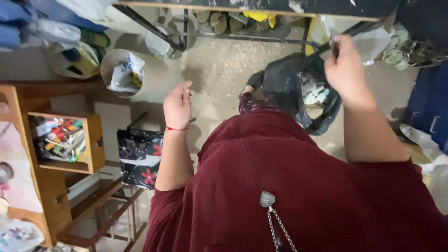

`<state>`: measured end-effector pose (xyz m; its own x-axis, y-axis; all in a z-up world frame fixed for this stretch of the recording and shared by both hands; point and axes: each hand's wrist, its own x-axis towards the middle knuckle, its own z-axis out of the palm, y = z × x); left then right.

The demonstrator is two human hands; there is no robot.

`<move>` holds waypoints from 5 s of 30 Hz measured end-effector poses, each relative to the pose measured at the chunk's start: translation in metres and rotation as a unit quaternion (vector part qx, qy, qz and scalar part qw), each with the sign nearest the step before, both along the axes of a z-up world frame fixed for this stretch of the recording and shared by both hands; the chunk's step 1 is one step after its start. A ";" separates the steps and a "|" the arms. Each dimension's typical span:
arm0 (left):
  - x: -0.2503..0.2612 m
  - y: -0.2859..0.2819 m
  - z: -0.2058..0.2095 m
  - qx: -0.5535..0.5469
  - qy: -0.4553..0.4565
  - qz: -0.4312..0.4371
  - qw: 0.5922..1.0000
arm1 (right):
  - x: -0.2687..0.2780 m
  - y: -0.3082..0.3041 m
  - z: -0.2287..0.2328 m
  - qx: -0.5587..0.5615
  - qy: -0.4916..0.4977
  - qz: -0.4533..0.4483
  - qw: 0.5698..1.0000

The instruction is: Cleaning and inspecting dental models and impressions at a laboratory bench

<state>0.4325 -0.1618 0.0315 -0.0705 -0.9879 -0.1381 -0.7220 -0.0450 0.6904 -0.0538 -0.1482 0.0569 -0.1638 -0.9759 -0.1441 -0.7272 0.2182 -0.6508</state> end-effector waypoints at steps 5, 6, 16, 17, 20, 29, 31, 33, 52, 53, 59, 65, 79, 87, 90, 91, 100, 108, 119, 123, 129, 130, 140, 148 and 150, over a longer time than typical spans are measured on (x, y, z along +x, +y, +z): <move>-0.002 -0.092 0.008 -0.036 -0.066 -0.015 0.997 | -0.011 -0.108 -0.055 -0.181 0.103 0.050 0.977; -0.004 -0.111 0.011 -0.053 -0.067 -0.037 0.996 | -0.008 -0.124 -0.063 -0.204 0.122 0.056 0.970; -0.180 -0.305 0.044 -0.126 -0.007 -0.295 0.947 | 0.001 -0.193 -0.109 -0.230 0.154 0.044 0.960; -0.195 -0.325 0.033 -0.170 -0.020 -0.332 0.928 | -0.002 -0.190 -0.094 -0.270 0.146 0.040 0.951; -0.230 -0.382 0.016 -0.250 -0.063 -0.408 0.876 | -0.021 -0.170 -0.053 -0.285 0.173 -0.036 0.942; -0.266 -0.457 -0.026 -0.236 -0.252 -0.587 0.732 | -0.057 -0.110 -0.070 -0.091 0.288 -0.095 0.949; -0.264 -0.452 -0.020 -0.170 -0.236 -0.610 0.737 | -0.048 -0.106 -0.072 -0.081 0.295 -0.079 0.949; -0.275 -0.445 -0.003 -0.062 -0.198 -0.584 0.785 | -0.038 -0.110 -0.065 0.044 0.333 -0.129 0.933; -0.382 -0.198 0.058 0.348 0.471 -0.564 0.582 | 0.108 0.080 -0.011 -0.245 -0.061 -0.418 0.873; -0.387 -0.175 0.069 0.351 0.455 -0.581 0.576 | 0.116 0.093 -0.004 -0.225 -0.074 -0.432 0.870; -0.409 -0.067 0.066 0.401 0.409 -0.582 0.577 | 0.122 0.160 0.037 -0.133 -0.117 -0.454 0.873; -0.411 0.006 0.053 0.314 0.403 -0.559 0.653 | 0.124 0.210 0.039 -0.084 -0.166 -0.430 0.883; -0.409 0.018 0.052 0.148 0.293 -0.636 0.699 | 0.104 0.214 0.052 -0.067 -0.188 -0.450 0.870; -0.424 -0.005 0.044 0.223 0.328 -0.574 0.716 | 0.095 0.179 0.042 -0.084 -0.115 -0.461 0.876; -0.429 -0.009 0.033 0.217 0.334 -0.562 0.725 | 0.091 0.170 0.041 -0.108 -0.082 -0.456 0.880; -0.431 -0.012 0.034 0.218 0.334 -0.562 0.725 | 0.091 0.167 0.037 -0.108 -0.083 -0.457 0.879; -0.434 -0.028 0.026 0.172 0.313 -0.573 0.738 | 0.091 0.157 0.019 -0.096 0.040 -0.475 0.874; -0.437 -0.036 0.042 0.189 0.205 -0.567 0.775 | 0.082 0.158 0.025 -0.089 -0.057 -0.436 0.894; -0.434 -0.028 0.036 0.208 0.256 -0.558 0.761 | 0.073 0.164 0.033 -0.020 -0.074 -0.427 0.901; -0.437 -0.029 0.037 0.224 0.235 -0.561 0.762 | 0.066 0.163 0.048 0.006 -0.143 -0.431 0.891; -0.437 -0.035 0.034 0.183 0.209 -0.594 0.755 | 0.075 0.167 0.010 -0.124 0.039 -0.406 0.905; -0.436 -0.034 0.036 0.184 0.208 -0.594 0.755 | 0.076 0.168 0.008 -0.123 0.038 -0.406 0.905; -0.438 -0.035 0.031 0.207 0.182 -0.612 0.741 | 0.074 0.165 0.022 -0.057 -0.009 -0.405 0.912; -0.441 -0.037 0.015 0.244 0.186 -0.595 0.743 | 0.075 0.173 0.019 -0.065 -0.031 -0.424 0.903; -0.440 -0.040 0.005 0.226 0.195 -0.611 0.733 | 0.076 0.173 0.019 -0.078 -0.007 -0.414 0.907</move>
